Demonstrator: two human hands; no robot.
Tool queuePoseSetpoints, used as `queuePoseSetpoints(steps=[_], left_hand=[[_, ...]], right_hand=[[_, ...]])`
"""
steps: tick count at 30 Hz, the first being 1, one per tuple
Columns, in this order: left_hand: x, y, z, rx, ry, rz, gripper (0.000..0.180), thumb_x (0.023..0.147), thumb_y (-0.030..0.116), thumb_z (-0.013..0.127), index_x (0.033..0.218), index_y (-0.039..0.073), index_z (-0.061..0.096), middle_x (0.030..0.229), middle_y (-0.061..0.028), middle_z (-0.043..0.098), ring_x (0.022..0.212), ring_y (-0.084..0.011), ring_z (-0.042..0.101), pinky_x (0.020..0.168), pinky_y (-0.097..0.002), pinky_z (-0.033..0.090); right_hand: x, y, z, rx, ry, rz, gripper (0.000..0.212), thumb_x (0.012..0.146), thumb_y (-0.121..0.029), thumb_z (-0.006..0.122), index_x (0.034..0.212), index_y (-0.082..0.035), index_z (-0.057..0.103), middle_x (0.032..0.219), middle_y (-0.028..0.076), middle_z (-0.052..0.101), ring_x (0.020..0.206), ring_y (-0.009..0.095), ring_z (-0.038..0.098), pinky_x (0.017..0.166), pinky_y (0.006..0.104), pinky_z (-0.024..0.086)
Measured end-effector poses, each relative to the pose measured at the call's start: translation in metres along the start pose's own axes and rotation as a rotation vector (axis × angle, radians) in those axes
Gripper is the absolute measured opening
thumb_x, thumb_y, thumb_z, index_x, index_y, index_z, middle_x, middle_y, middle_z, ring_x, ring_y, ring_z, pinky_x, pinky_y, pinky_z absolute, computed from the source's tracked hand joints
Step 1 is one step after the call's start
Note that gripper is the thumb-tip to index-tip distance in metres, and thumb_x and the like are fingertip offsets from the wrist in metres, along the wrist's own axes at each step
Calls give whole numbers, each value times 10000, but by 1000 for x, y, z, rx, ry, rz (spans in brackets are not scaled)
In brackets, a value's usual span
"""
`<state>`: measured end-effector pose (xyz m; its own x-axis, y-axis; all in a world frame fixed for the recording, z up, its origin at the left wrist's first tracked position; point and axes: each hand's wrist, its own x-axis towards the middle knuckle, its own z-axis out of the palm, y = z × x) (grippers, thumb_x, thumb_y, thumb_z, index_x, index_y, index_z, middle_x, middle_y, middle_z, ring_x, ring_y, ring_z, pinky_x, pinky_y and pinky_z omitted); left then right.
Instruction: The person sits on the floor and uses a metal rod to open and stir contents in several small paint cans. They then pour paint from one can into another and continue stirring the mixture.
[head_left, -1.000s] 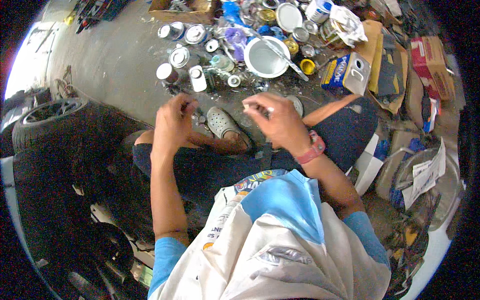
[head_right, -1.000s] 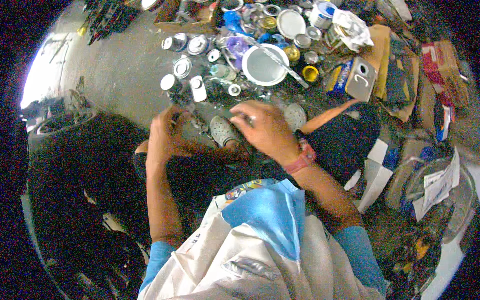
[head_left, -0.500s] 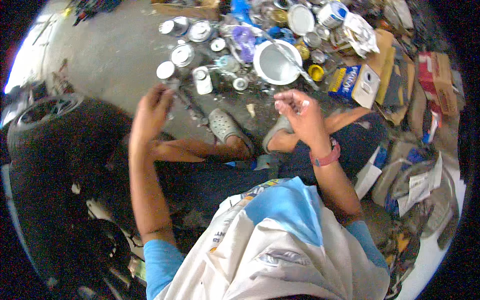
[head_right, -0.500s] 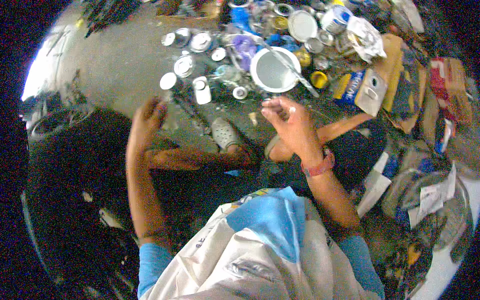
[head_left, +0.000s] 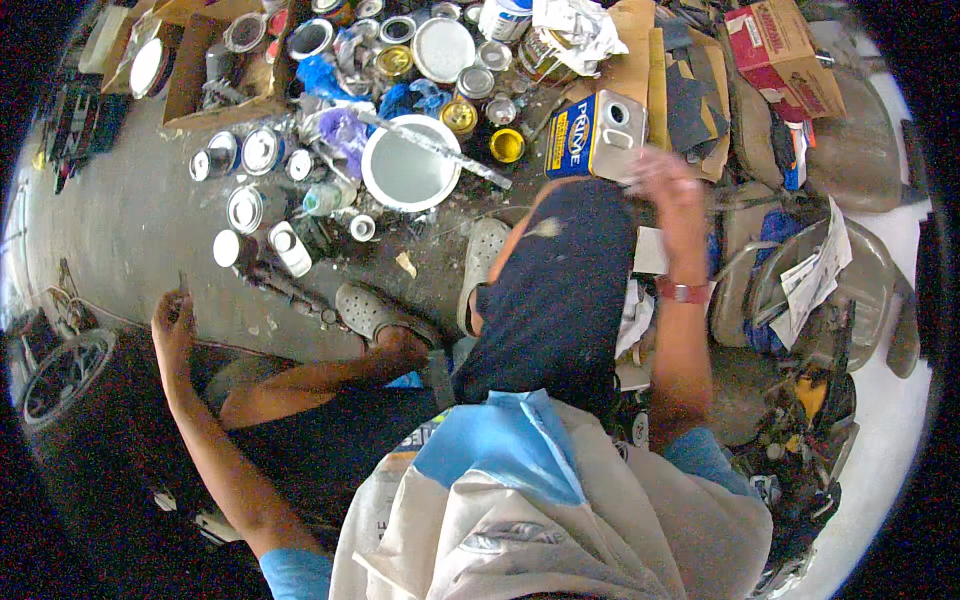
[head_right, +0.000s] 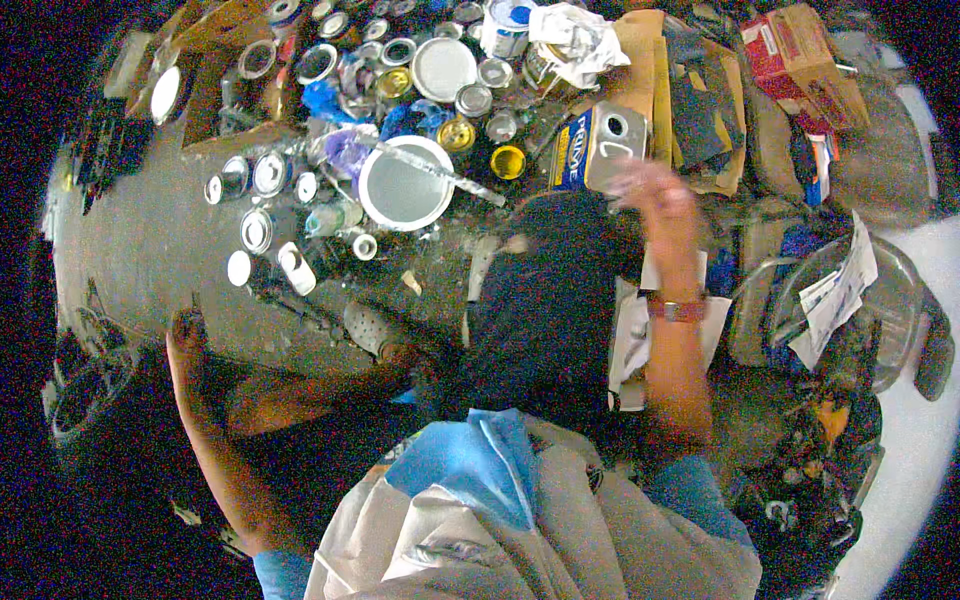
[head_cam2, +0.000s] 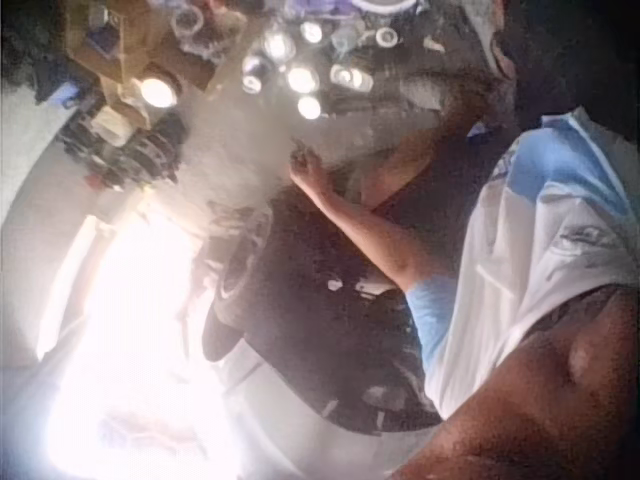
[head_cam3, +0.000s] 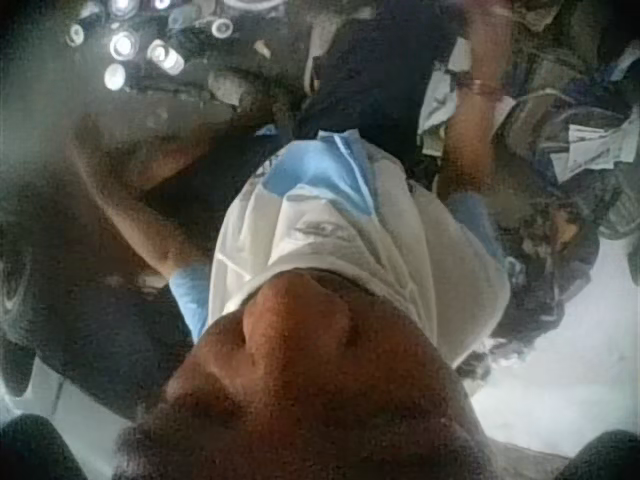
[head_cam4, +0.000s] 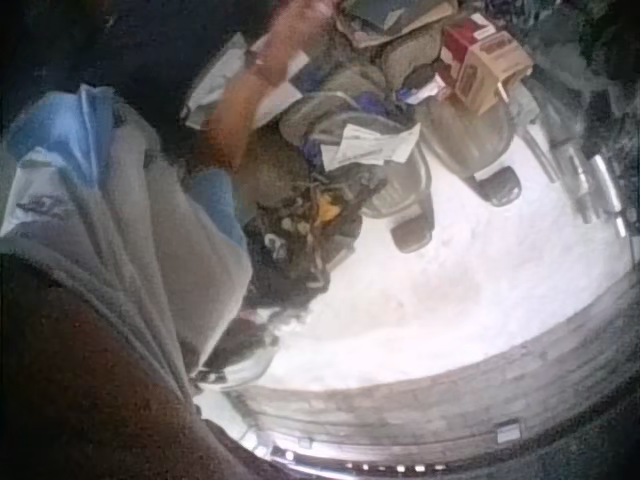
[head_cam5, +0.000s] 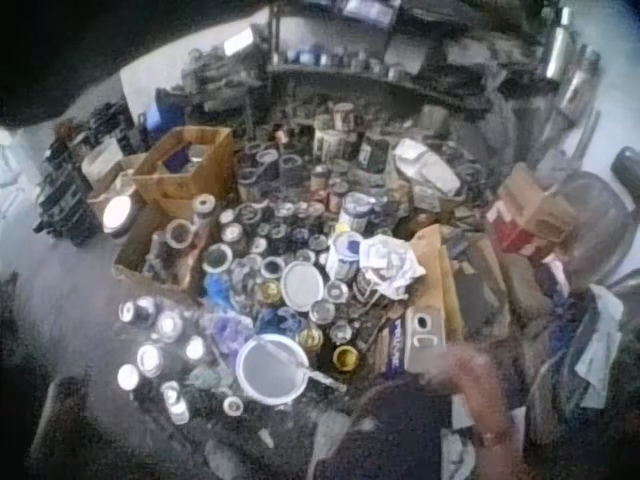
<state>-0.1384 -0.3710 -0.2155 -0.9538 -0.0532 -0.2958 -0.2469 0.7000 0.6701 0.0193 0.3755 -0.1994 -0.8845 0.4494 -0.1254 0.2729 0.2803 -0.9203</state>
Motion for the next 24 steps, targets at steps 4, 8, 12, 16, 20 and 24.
queuePoseSetpoints(steps=[4, 8, 12, 16, 20, 24], left_hand=[[17, -19, -8, 197, -37, -41, 209, 982, 180, 723, 1117, 27, 678, 839, 12, 605, 743, -87, 521, 650, -270, 434], [21, -23, 0, 117, -26, -31, 243, 979, 196, 726, 1147, 26, 686, 844, 12, 607, 756, -93, 527, 679, -273, 447], [12, -8, 14, 58, -12, -9, 257, 973, 197, 710, 1156, 18, 698, 888, -38, 681, 784, -122, 572, 705, -300, 482], [7, 17, 24, 435, -107, 46, 264, 943, 153, 712, 1164, 10, 700, 939, -131, 741, 827, -209, 669, 771, -368, 533], [1, 44, 36, 440, -87, -12, 241, 920, 99, 728, 1151, 36, 705, 978, -152, 767, 861, -263, 728, 787, -390, 560], [3, 73, 49, 469, -85, -59, 290, 931, 166, 726, 1189, 35, 705, 980, -177, 765, 894, -322, 745, 808, -403, 571]], right_hand=[[-13, 138, 76, 858, -416, 411, 413, 1046, -218, 514, 1398, -20, 599, 1303, 146, 698, 1279, 287, 618, 1157, 417, 418], [62, 287, 177, -320, -493, 381, 592, 936, -108, 570, 1513, -28, 464, 1370, 227, 633, 1340, 345, 565, 1147, 436, 431], [101, 364, 206, -471, -317, 362, 801, 841, 2, 570, 1605, -44, 336, 1299, 275, 648, 1234, 402, 612, 1049, 468, 497], [100, 355, 202, -764, -133, 119, 631, 868, -108, 608, 1483, -38, 483, 1143, 247, 698, 1085, 416, 655, 931, 501, 545], [96, 324, 202, -818, 0, -126, 438, 872, -132, 635, 1293, -10, 615, 1084, 261, 698, 1011, 459, 664, 863, 544, 559], [90, 315, 206, -865, -16, 65, 216, 912, -164, 676, 1071, -19, 677, 910, 257, 722, 886, 499, 687, 781, 578, 551]])
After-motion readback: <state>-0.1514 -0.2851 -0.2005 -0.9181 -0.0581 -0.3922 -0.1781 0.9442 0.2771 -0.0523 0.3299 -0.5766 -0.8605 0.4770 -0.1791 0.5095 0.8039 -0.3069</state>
